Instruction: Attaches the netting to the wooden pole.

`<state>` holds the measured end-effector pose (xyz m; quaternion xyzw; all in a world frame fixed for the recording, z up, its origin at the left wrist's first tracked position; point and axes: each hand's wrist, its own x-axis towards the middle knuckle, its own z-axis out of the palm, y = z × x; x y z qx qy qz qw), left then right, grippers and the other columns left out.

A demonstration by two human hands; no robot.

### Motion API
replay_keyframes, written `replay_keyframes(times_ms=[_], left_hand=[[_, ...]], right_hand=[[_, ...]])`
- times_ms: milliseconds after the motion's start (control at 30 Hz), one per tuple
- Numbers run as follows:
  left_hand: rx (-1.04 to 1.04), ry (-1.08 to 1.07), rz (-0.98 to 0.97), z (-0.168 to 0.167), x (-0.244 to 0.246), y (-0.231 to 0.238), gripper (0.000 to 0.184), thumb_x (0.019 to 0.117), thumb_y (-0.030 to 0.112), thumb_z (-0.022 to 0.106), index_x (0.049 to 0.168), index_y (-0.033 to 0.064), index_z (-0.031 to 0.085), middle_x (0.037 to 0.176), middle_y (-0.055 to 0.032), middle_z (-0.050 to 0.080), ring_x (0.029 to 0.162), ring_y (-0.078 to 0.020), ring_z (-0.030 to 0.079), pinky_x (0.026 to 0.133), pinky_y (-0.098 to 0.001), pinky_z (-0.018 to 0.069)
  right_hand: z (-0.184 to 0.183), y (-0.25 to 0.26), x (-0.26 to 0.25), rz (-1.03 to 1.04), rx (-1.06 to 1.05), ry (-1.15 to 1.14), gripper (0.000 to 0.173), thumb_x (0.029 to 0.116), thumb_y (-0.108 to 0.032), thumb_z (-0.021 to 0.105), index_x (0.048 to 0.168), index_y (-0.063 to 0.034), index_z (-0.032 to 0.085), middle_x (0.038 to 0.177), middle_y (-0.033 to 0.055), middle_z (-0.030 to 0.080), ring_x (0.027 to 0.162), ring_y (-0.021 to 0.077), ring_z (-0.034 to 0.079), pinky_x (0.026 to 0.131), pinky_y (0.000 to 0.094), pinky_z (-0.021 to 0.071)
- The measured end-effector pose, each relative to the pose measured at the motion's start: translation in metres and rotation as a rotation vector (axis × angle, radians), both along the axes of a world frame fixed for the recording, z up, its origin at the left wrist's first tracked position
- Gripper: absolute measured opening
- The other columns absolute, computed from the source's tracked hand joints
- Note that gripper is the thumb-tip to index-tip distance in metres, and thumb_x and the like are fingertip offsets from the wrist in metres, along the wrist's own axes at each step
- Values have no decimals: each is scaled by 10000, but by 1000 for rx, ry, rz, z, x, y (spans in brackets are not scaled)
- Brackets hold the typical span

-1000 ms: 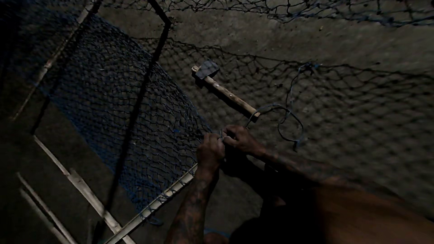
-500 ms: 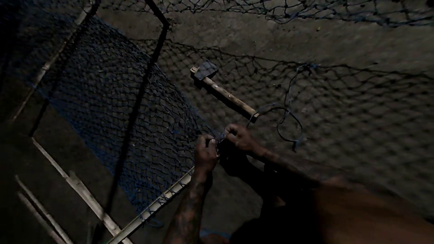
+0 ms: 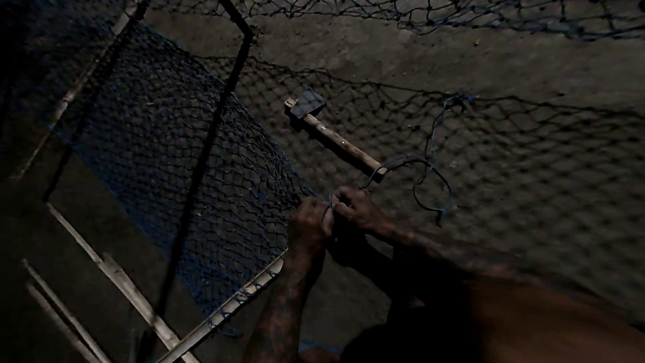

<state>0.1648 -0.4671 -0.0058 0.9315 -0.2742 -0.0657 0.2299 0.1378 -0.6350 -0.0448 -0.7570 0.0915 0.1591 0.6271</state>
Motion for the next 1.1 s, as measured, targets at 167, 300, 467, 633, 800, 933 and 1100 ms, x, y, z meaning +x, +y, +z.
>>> replay_keyframes(times_ms=[167, 300, 467, 633, 800, 933, 1100], left_hand=[[152, 362, 155, 28, 10, -13, 242, 981, 213, 630, 1032, 22, 769, 1117, -154, 727, 1016, -274, 714, 912, -449, 572], [276, 465, 213, 39, 14, -22, 272, 993, 238, 588, 1059, 26, 745, 1148, -139, 711, 1026, -281, 697, 904, -468, 553], [314, 572, 166, 38, 16, -21, 301, 1007, 257, 524, 1091, 39, 714, 1181, -135, 678, 1039, -272, 677, 907, -475, 540], [-89, 595, 174, 3, 7, 7, 213, 986, 167, 522, 992, 4, 658, 1033, -117, 647, 917, -195, 636, 826, -385, 540], [-263, 628, 300, -10, -2, 9, 151, 962, 156, 556, 962, 29, 637, 954, -74, 626, 824, -136, 613, 749, -320, 535], [-240, 552, 307, -7, 1, 8, 208, 969, 232, 637, 965, 34, 699, 964, -68, 670, 816, -103, 633, 755, -281, 546], [95, 523, 138, 17, 11, 0, 291, 1042, 203, 533, 1063, -30, 707, 1144, -186, 682, 1073, -274, 665, 972, -427, 527]], right_hand=[[-2, -1, 0, 37, 20, -56, 193, 964, -201, 564, 881, -47, 645, 761, 29, 591, 703, 92, 563, 668, 301, 479], [-4, 0, -1, 37, 36, -99, 180, 956, -183, 566, 873, -43, 644, 755, 30, 590, 688, 89, 559, 655, 290, 476], [-4, 0, -2, 30, -13, -79, 212, 968, -171, 552, 913, 3, 661, 766, 78, 608, 700, 145, 582, 669, 348, 498], [6, 1, 1, 45, -32, 49, 221, 1001, -188, 558, 941, -4, 663, 794, 89, 622, 731, 164, 604, 705, 368, 515], [4, 2, 0, 60, 46, 64, 213, 1011, -186, 532, 961, -17, 652, 806, 65, 614, 735, 123, 588, 710, 328, 508], [-4, 0, 0, 82, 60, 4, 200, 992, -194, 559, 950, -26, 660, 799, 45, 612, 725, 102, 578, 701, 309, 500], [1, -2, 0, 103, -3, -39, 227, 994, -202, 557, 906, -15, 653, 759, 56, 595, 698, 121, 566, 672, 321, 486]])
